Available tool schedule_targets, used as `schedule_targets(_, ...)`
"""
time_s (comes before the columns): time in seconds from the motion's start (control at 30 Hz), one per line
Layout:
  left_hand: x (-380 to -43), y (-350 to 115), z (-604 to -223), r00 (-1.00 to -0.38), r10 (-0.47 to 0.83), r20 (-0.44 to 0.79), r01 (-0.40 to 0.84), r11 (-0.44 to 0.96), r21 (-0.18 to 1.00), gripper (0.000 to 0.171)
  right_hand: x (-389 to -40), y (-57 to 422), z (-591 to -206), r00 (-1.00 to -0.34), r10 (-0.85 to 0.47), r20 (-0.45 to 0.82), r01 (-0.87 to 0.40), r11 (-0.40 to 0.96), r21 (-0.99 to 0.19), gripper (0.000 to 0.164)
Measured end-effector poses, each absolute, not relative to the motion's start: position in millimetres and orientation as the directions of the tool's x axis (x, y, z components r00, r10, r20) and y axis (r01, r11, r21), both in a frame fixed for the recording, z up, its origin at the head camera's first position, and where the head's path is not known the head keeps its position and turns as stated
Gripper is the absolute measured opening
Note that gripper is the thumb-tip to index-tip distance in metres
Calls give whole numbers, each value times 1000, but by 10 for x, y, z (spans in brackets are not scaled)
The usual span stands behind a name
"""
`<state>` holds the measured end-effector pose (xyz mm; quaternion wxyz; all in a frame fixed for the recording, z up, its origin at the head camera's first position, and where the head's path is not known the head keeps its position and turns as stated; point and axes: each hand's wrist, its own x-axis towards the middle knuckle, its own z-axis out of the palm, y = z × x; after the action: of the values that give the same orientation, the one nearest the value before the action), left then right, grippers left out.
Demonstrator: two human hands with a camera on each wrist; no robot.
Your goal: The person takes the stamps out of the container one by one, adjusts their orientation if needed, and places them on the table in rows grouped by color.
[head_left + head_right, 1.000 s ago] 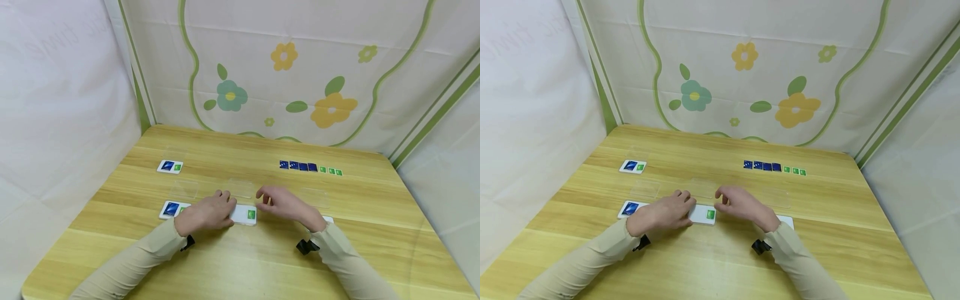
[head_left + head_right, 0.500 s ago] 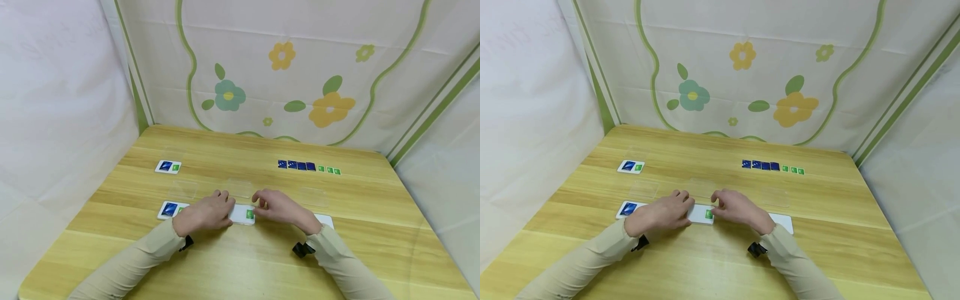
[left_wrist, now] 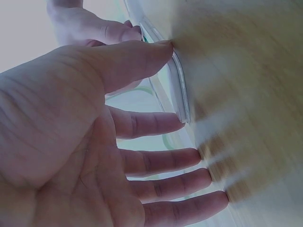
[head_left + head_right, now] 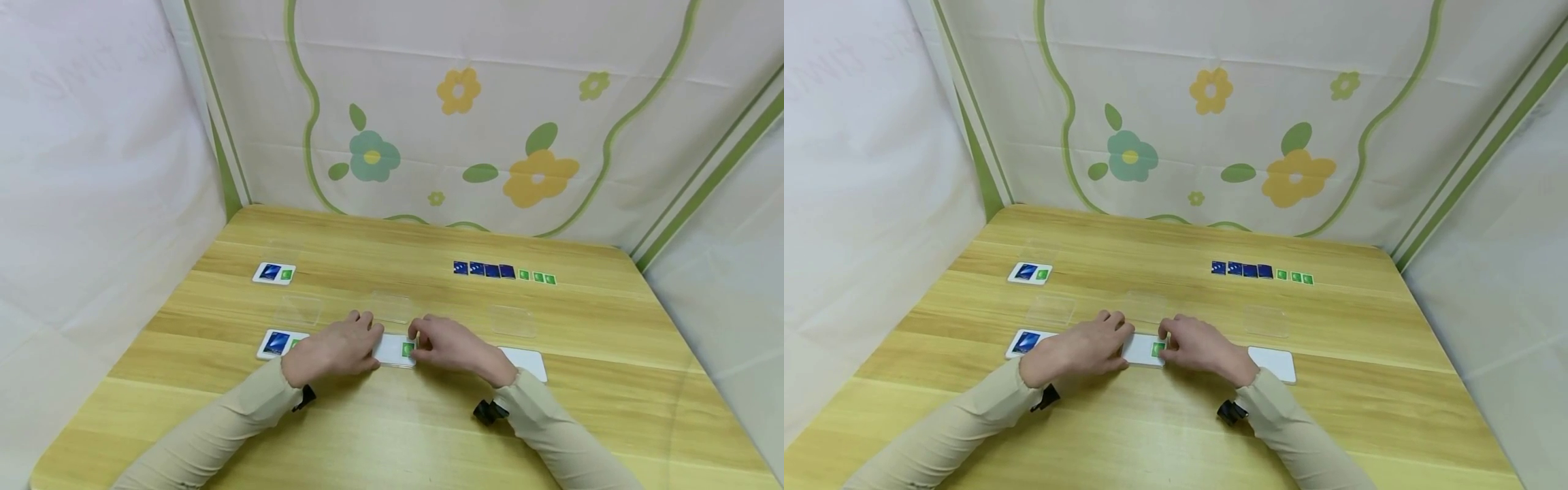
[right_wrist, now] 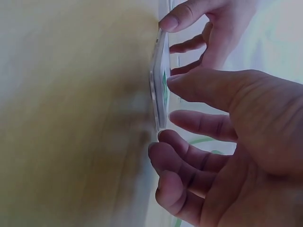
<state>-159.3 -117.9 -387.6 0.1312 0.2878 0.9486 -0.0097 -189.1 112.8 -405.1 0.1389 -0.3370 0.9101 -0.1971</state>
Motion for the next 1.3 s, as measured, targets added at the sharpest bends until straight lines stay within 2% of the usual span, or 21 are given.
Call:
schedule_targets(0.6,-1592,-1172,-3858,-799,540,-264,546,836,57,46,-1875,1084,-4088,-732,-671,-117,-567,695,-441,21)
schedule_targets(1.3,-1594,-1178,-3861,-801,537,-263,543,838,58,47,-1892,1118,-4047,-777,-589,-223,-429,754,-498,18)
